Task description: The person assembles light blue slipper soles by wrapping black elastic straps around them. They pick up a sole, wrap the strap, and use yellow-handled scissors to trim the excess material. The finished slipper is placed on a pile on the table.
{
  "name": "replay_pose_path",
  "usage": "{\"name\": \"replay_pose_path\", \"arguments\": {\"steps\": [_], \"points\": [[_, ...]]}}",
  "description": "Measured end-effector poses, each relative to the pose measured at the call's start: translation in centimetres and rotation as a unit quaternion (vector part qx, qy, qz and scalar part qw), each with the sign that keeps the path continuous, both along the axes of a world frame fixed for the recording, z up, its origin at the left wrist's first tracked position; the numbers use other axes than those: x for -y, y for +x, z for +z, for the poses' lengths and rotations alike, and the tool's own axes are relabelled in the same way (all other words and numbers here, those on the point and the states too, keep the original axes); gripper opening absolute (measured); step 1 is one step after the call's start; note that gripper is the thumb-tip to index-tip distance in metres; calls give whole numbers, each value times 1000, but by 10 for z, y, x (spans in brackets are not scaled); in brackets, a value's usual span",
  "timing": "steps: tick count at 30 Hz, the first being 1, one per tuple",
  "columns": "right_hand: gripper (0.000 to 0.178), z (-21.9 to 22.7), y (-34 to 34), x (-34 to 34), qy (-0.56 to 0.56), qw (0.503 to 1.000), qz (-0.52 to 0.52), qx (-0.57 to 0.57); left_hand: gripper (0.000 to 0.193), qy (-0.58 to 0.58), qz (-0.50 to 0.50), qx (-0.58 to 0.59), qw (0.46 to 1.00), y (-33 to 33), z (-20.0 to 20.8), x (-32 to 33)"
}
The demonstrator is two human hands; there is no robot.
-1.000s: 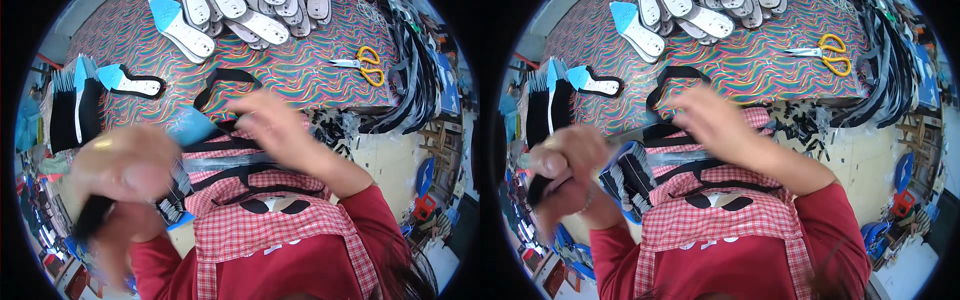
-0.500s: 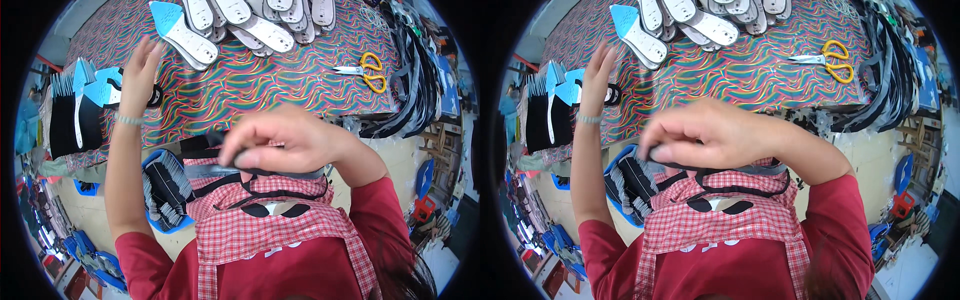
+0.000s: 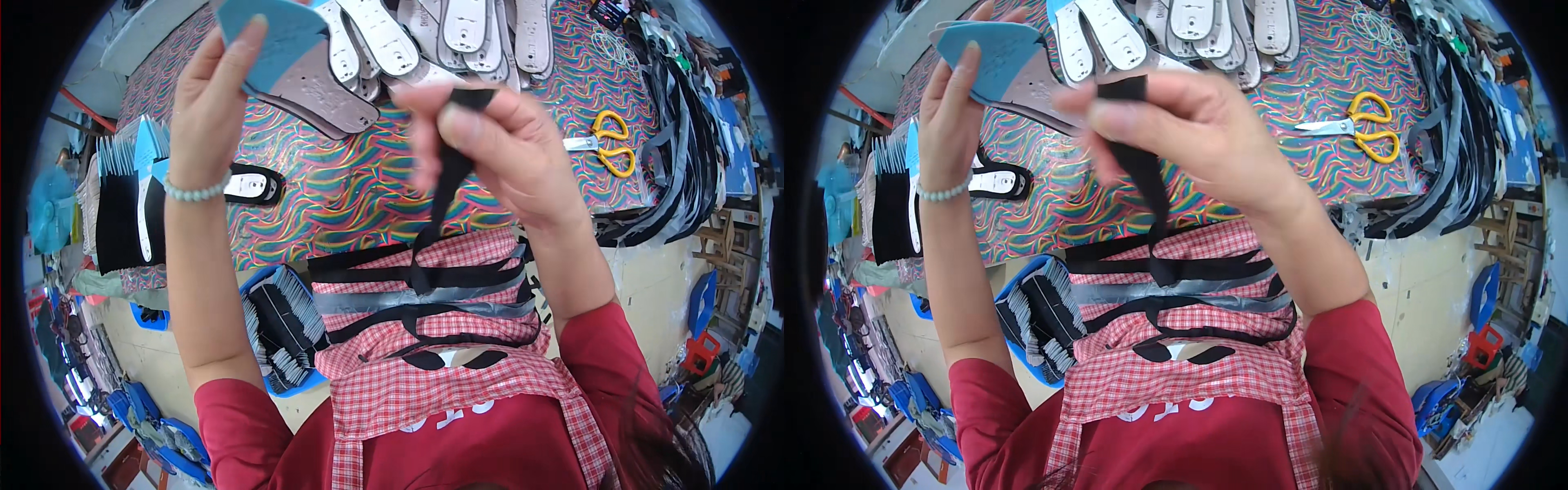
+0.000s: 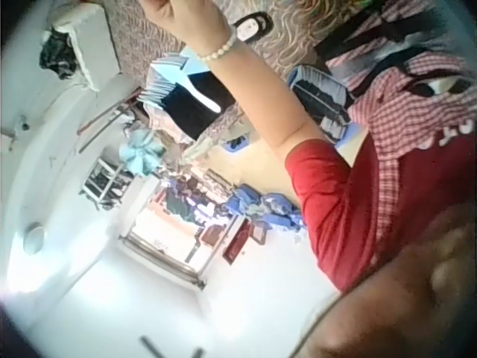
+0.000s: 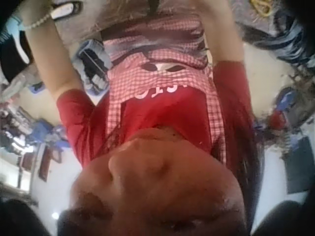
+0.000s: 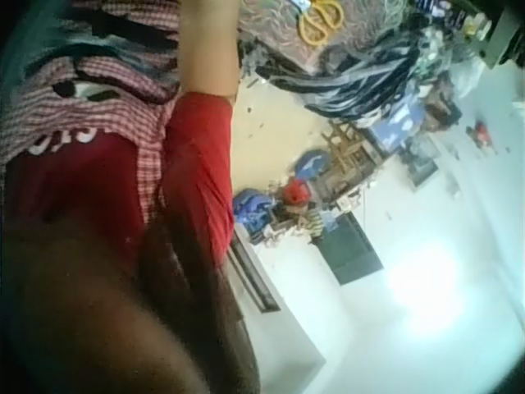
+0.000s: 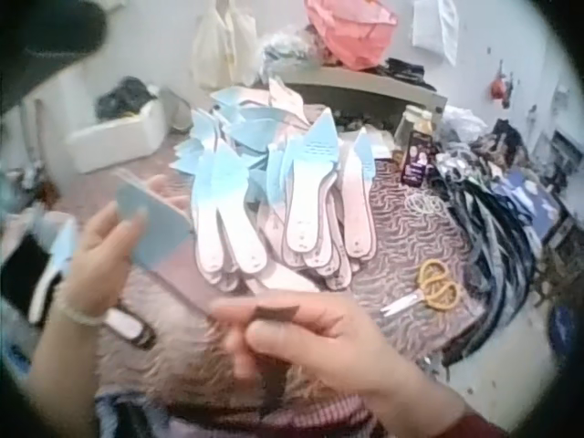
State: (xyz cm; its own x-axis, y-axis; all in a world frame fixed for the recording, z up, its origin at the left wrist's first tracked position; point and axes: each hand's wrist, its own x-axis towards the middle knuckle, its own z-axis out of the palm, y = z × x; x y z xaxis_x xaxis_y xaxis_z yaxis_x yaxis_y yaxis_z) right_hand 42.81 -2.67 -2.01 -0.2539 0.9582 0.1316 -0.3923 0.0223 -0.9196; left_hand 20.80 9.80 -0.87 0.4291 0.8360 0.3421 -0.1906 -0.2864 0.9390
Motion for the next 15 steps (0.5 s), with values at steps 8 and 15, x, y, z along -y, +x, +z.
{"name": "replay_pose_path", "arguments": {"steps": [8,15], "points": [[25,27,-10,-54,592,648,-238,416,47,105,5,-110,988,24,8,23],[30,-4,-7,-38,525,740,-256,333,52,-60,3,-33,998,51,27,27]]}}
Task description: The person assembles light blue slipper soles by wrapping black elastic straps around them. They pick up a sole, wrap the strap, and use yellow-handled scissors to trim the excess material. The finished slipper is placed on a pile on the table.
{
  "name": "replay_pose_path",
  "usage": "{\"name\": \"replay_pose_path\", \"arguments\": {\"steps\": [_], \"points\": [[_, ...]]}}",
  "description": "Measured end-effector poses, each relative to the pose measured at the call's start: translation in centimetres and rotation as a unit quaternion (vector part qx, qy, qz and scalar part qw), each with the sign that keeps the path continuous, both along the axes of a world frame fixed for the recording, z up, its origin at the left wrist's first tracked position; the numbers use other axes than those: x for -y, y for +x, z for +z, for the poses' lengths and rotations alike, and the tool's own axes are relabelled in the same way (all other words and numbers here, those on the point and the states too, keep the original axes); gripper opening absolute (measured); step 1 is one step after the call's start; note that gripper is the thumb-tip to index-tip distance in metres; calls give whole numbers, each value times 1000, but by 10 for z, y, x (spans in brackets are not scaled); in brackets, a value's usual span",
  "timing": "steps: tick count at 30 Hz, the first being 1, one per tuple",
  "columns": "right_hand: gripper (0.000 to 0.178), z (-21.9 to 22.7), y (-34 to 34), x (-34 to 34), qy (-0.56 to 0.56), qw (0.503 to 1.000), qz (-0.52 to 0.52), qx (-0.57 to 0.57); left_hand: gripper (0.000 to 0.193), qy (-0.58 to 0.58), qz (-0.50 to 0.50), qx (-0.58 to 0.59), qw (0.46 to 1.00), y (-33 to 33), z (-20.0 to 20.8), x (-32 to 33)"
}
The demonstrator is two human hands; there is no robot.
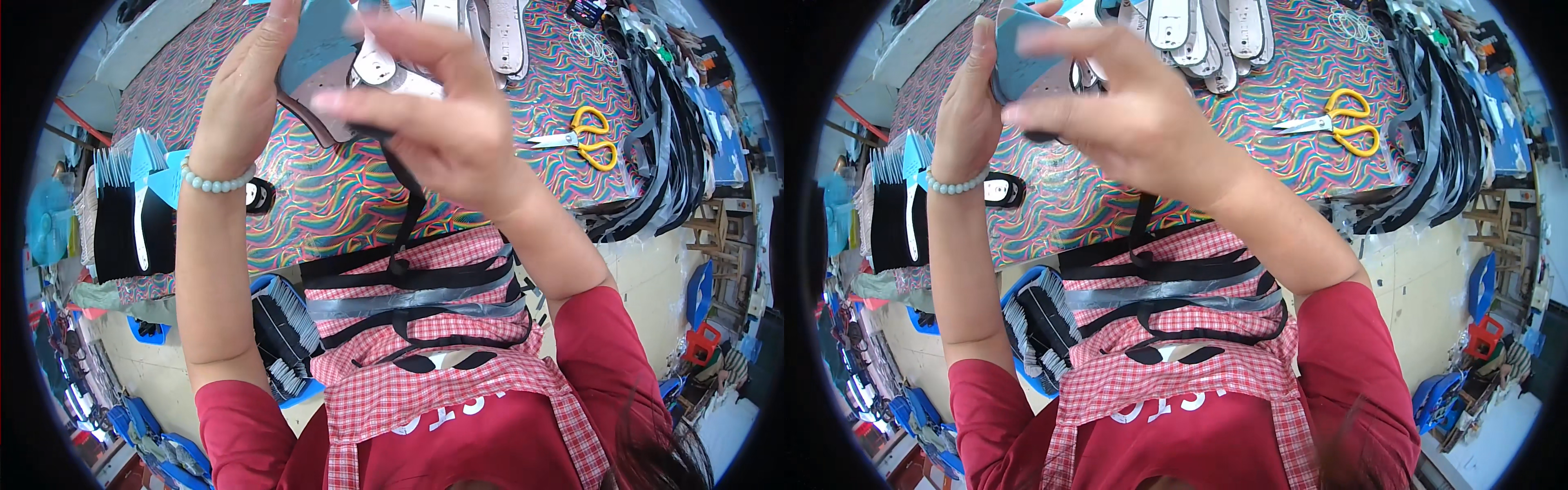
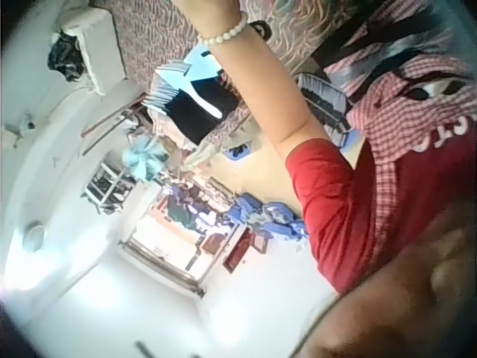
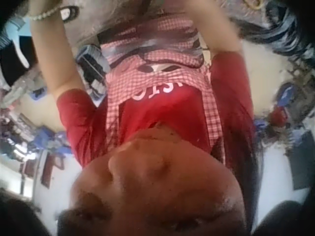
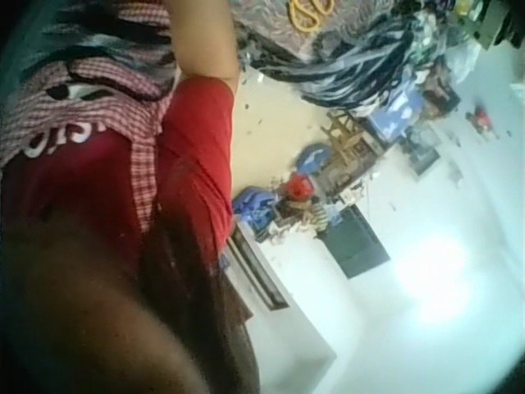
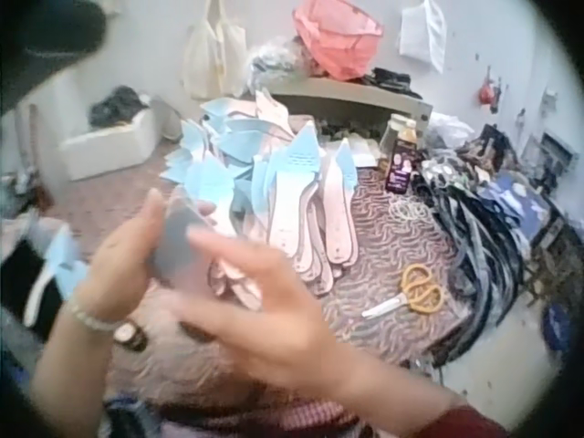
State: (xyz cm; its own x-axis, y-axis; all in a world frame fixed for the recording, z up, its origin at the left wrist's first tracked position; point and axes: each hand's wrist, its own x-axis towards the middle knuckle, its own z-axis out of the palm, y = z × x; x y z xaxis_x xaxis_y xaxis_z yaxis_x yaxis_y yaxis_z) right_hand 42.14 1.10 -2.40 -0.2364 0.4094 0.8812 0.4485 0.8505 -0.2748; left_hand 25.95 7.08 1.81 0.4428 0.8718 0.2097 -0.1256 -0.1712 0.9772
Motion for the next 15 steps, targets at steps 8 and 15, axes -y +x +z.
{"name": "replay_pose_path", "arguments": {"steps": [8,15], "points": [[21,-2,-5,-8,12,999,-21,25,47,30,77,21,996,7,6,-4],[21,-3,4,5,-68,995,-67,5,44,69,107,-59,990,25,-7,-20]]}}
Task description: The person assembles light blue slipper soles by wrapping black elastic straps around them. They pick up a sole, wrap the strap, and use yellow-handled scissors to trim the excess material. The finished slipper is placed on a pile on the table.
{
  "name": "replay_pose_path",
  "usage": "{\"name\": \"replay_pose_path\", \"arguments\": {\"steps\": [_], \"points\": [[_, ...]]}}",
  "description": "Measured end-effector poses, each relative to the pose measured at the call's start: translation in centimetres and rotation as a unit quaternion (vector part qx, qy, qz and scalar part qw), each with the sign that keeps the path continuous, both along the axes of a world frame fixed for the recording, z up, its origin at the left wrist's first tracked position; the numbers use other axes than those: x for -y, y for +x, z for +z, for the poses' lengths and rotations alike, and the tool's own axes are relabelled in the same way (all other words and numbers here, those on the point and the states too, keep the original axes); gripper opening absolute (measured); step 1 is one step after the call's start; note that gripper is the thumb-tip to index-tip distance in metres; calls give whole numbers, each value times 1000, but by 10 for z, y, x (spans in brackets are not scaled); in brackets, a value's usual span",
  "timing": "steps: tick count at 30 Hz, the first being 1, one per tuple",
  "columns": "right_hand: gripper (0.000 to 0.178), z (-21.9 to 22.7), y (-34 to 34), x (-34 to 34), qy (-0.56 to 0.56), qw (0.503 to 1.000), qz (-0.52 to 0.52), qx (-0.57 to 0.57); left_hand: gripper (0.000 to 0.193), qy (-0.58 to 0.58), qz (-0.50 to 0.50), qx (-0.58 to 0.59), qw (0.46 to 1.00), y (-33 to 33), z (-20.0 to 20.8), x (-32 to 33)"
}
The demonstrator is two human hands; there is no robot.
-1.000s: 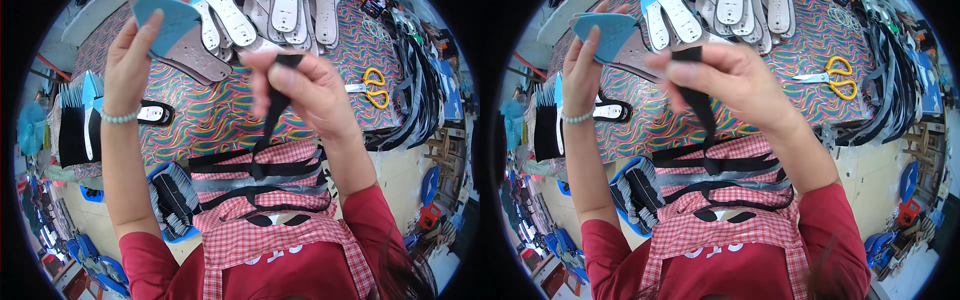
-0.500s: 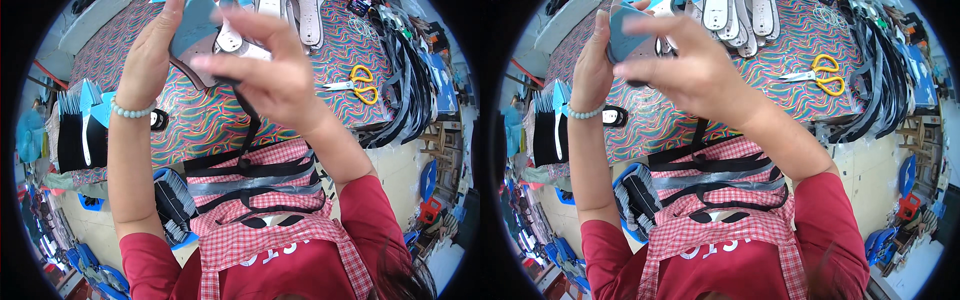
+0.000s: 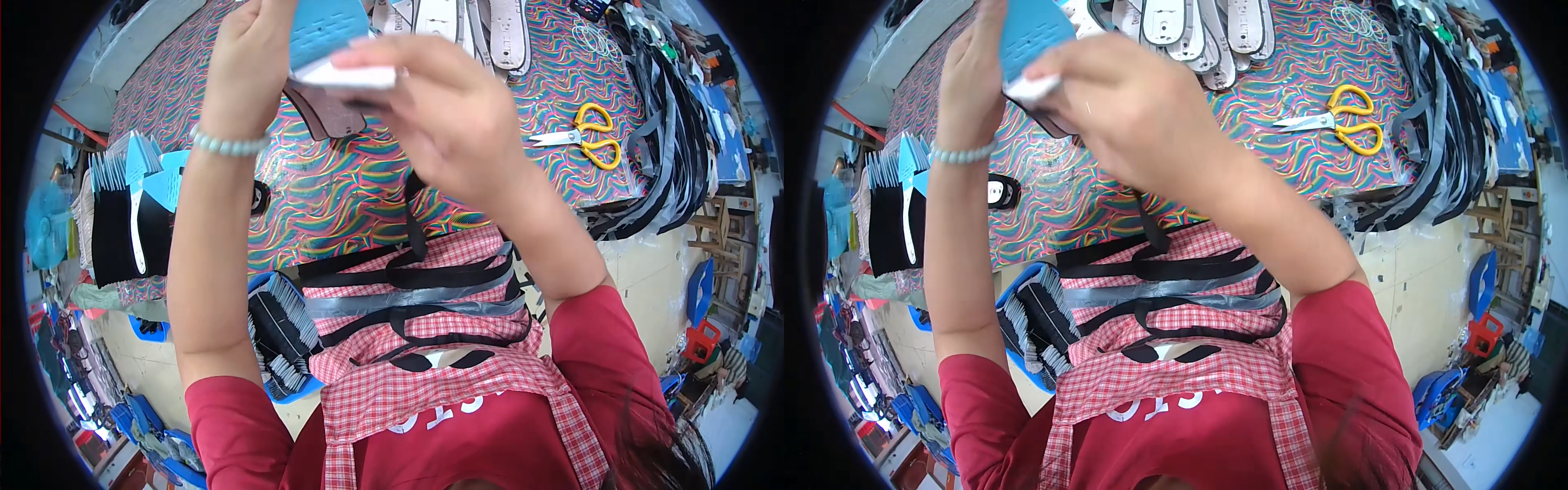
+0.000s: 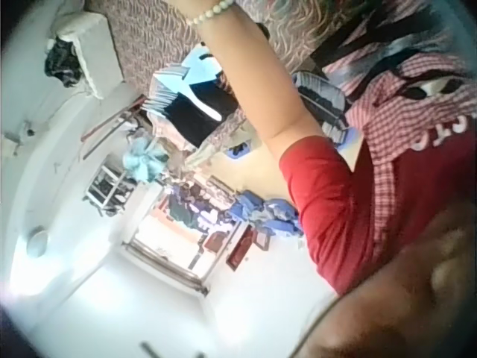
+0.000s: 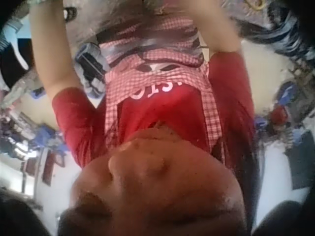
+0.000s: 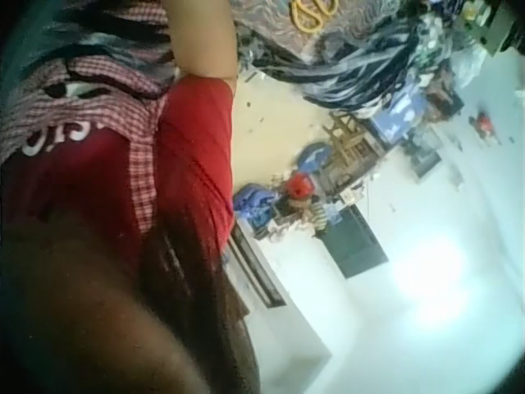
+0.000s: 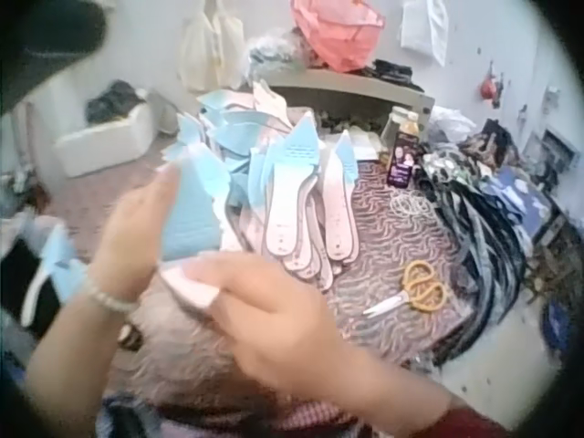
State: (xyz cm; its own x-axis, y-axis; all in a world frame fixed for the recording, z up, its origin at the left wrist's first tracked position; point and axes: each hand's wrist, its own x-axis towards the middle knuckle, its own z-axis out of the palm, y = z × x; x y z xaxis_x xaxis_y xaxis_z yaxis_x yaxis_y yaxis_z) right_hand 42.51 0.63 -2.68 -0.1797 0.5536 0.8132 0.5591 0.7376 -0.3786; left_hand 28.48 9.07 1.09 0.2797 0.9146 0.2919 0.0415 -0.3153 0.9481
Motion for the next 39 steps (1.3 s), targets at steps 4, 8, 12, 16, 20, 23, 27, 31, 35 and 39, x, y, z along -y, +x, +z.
{"name": "replay_pose_path", "arguments": {"steps": [4,8,12,16,20,23,27,31,35,39], "points": [[28,-4,10,39,19,998,-40,38,40,73,35,-133,988,10,-16,-48],[27,2,2,98,-80,996,-25,3,37,210,103,-186,954,-4,-63,-119],[29,-18,24,95,-165,974,-139,-67,62,395,178,-262,862,-22,-56,-78],[25,-5,28,90,-178,976,65,-104,44,141,-218,-150,954,-32,-32,58],[30,9,-7,52,-315,809,208,-450,25,-3,-12,48,999,-85,-61,77],[31,-37,-49,-26,-361,847,248,-301,21,52,17,121,991,-98,-76,91],[32,-74,-75,-68,-509,818,130,-236,33,-67,-32,395,916,-143,-74,100],[34,-67,-63,-51,-537,760,258,-259,41,-150,83,495,852,-178,-62,114],[32,-34,-47,19,-509,780,280,-233,55,-181,-11,249,952,-138,-68,136],[25,-35,-38,50,-260,915,237,-200,36,-347,-121,203,907,-109,-75,156]]}}
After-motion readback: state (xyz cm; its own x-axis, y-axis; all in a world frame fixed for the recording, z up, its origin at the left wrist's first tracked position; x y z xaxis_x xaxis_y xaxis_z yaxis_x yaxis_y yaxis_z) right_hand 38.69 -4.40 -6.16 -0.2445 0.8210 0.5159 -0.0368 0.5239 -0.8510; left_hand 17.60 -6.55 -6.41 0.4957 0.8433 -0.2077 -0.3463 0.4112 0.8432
